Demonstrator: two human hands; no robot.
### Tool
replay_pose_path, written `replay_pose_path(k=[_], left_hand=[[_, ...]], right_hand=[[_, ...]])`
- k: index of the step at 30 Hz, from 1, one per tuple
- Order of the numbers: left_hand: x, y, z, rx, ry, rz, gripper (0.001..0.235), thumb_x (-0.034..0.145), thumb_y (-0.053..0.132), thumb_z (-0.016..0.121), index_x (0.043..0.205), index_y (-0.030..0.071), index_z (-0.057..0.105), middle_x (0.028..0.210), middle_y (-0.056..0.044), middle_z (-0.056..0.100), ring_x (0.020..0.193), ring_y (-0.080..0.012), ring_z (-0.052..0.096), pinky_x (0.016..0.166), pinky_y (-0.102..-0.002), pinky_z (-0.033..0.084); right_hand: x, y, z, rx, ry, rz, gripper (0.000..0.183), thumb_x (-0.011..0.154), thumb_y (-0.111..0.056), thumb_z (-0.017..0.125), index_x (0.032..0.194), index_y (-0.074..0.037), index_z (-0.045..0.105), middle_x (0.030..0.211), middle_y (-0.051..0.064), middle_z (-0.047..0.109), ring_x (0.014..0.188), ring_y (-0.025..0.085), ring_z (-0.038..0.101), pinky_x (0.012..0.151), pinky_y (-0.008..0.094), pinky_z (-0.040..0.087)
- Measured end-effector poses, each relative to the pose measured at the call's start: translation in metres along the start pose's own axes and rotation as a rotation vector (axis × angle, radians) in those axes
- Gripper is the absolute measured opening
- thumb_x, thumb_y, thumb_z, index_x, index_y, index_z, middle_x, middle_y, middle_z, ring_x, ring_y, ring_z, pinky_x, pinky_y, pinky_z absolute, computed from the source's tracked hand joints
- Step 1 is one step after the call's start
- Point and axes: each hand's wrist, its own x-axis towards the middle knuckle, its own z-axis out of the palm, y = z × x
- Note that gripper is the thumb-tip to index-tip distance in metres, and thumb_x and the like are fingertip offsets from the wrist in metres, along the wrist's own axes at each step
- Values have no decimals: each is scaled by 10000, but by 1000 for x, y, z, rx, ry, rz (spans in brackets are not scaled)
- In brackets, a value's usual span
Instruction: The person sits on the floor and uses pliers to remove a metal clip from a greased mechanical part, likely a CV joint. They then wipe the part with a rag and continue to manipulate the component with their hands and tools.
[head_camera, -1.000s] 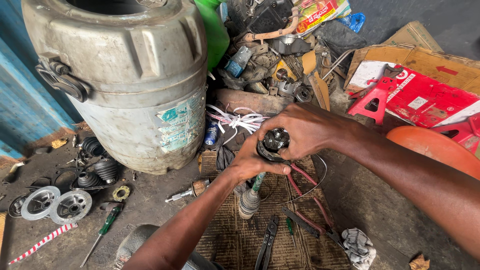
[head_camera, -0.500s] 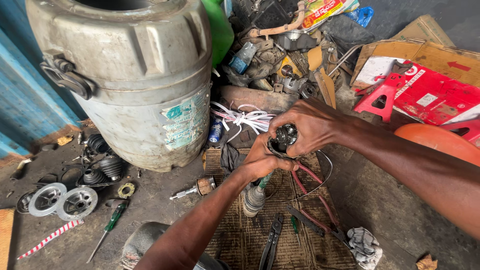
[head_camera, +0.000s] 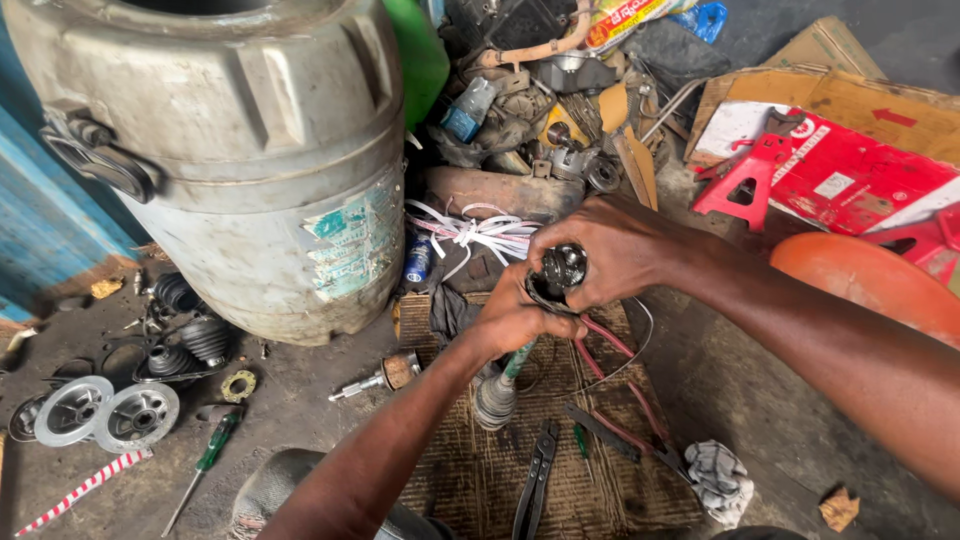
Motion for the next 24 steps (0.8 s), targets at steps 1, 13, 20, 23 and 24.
replay_pose_path(k=[1, 13, 20, 23, 24], left_hand=[[0, 0, 1, 0, -3, -11, 308, 662, -12, 879, 925, -33, 721, 858, -89, 771, 791, -184, 729, 821, -358, 597], [-12, -2, -10, -158, 41, -10, 448, 701, 6, 871, 1087, -45, 651, 897, -90, 738, 784, -169, 737, 736, -336, 627], [-11, -37, -8, -260, 259, -153, 767, 693, -15, 889, 1267, 181, 419, 761, -93, 651, 565, -172, 580, 503, -329, 464], [-1, -39, -3, -247, 153, 164, 412, 722, -8, 824, 1067, -118, 627, 781, -90, 671, 546, -163, 564, 488, -320, 459], [-1, -36, -1, -281, 151, 185, 432, 713, -13, 816, 1090, -97, 621, 834, -75, 687, 633, -149, 615, 570, -310, 509]], right_hand=[[-2, -3, 0, 15, -20, 27, 460, 535, -290, 818, 980, -190, 764, 735, 87, 764, 653, 280, 734, 645, 434, 542], [11, -10, 5, 76, -34, 57, 506, 501, -292, 835, 994, -199, 766, 759, 76, 760, 655, 257, 729, 663, 427, 536], [23, -17, 5, -57, -135, 174, 538, 489, -348, 831, 1020, -266, 797, 586, 116, 697, 539, 263, 654, 560, 446, 487], [25, -7, 3, -67, -169, 177, 551, 518, -355, 797, 1062, -270, 784, 551, 121, 678, 476, 260, 609, 499, 440, 467], [25, -4, 2, -57, -167, 159, 559, 523, -355, 787, 1075, -263, 779, 546, 120, 671, 457, 259, 593, 477, 435, 463]])
